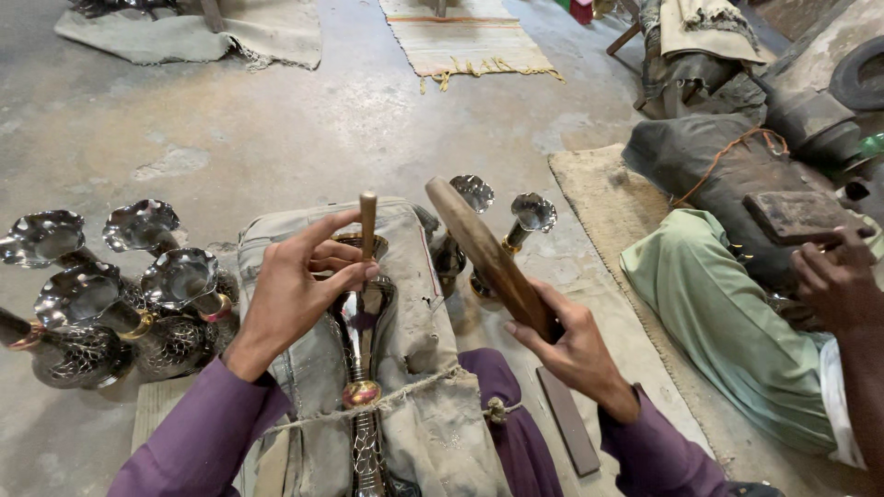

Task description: The person sits on the floor with a brass vase resting on a cloth-covered cushion on their lap. They hold a small punch against the vase's surface with one hand and strike it with a wooden mallet held in the other hand, working around the vase to shape and emboss the metal.

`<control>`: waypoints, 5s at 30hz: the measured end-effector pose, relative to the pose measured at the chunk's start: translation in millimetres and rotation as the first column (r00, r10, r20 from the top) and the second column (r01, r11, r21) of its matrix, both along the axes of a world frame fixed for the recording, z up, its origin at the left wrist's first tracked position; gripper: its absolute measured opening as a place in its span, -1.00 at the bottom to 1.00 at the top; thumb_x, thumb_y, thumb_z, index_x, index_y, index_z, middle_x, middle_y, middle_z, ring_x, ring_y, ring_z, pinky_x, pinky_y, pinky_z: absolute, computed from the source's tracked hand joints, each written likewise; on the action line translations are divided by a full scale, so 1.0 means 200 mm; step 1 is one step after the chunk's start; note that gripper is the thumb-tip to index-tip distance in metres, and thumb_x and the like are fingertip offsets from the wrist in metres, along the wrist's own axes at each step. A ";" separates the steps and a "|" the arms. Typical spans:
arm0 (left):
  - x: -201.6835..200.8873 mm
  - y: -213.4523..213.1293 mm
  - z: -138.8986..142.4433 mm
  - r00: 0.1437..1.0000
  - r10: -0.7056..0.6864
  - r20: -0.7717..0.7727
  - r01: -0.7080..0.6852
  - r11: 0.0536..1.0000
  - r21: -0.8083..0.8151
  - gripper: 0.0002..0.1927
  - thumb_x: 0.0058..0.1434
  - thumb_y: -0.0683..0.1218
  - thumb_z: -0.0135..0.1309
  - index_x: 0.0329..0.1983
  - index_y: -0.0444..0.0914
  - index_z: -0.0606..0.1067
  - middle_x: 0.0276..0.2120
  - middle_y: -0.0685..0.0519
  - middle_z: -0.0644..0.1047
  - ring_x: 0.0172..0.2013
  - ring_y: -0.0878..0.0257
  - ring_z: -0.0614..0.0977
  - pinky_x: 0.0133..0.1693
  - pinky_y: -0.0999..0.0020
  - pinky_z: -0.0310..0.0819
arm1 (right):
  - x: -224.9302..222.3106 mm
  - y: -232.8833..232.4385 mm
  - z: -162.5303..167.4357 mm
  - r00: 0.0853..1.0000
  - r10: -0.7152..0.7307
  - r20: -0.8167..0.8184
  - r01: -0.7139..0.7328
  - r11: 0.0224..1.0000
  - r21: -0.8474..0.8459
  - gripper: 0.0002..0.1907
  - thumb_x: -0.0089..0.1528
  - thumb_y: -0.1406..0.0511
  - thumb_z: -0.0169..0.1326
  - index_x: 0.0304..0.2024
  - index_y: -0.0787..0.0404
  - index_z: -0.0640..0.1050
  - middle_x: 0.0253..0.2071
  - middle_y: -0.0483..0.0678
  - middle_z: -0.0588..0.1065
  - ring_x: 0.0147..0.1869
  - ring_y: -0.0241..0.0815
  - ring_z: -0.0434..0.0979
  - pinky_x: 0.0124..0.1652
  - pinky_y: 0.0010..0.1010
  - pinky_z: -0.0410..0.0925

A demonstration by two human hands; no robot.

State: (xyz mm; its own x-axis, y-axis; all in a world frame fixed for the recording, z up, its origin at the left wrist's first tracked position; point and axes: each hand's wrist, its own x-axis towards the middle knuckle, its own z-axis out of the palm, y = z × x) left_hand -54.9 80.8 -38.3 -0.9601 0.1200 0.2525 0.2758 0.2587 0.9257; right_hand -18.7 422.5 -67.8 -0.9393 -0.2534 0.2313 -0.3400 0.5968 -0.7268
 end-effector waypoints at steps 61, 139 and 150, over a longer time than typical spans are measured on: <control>0.14 0.11 -0.08 0.940 0.253 -0.227 -0.274 0.960 -0.063 -0.51 0.23 -0.13 0.26 0.22 -0.16 0.44 -0.25 -0.03 0.70 -0.24 0.23 0.78 -0.36 0.33 0.67 | -0.29 -0.25 0.70 0.748 0.378 -0.546 0.074 0.770 0.634 -0.20 0.14 0.41 0.13 0.43 -0.15 0.34 -0.12 -0.15 0.56 -0.35 -0.20 0.54 -0.42 -0.35 0.41; 0.06 0.14 0.02 0.971 0.069 -0.227 -0.131 0.953 -0.272 -0.50 0.19 -0.16 0.25 0.21 -0.15 0.45 -0.30 -0.07 0.69 -0.31 0.14 0.78 -0.35 0.23 0.65 | -0.29 -0.08 0.45 0.904 0.153 -0.400 0.062 0.877 0.476 -0.19 0.10 0.45 0.17 0.41 -0.09 0.35 -0.10 0.00 0.63 -0.28 -0.11 0.65 -0.28 -0.26 0.49; 0.04 0.13 0.09 0.980 -0.057 -0.190 -0.017 0.929 -0.370 -0.53 0.20 -0.16 0.19 0.20 -0.11 0.47 -0.32 -0.01 0.71 -0.33 0.15 0.78 -0.34 0.20 0.61 | -0.25 -0.08 0.30 0.911 0.108 -0.398 0.083 0.898 0.432 -0.21 0.04 0.47 0.18 0.35 -0.01 0.42 0.09 0.13 0.61 -0.08 0.05 0.68 -0.15 -0.26 0.49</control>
State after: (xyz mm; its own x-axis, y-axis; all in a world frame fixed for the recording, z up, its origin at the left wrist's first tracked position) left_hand -47.5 106.5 -20.6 -0.8933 0.2589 0.3673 0.4486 0.5629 0.6941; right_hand -68.0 406.0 -7.1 -0.7830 -0.4273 0.4520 -0.5542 0.8093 -0.1949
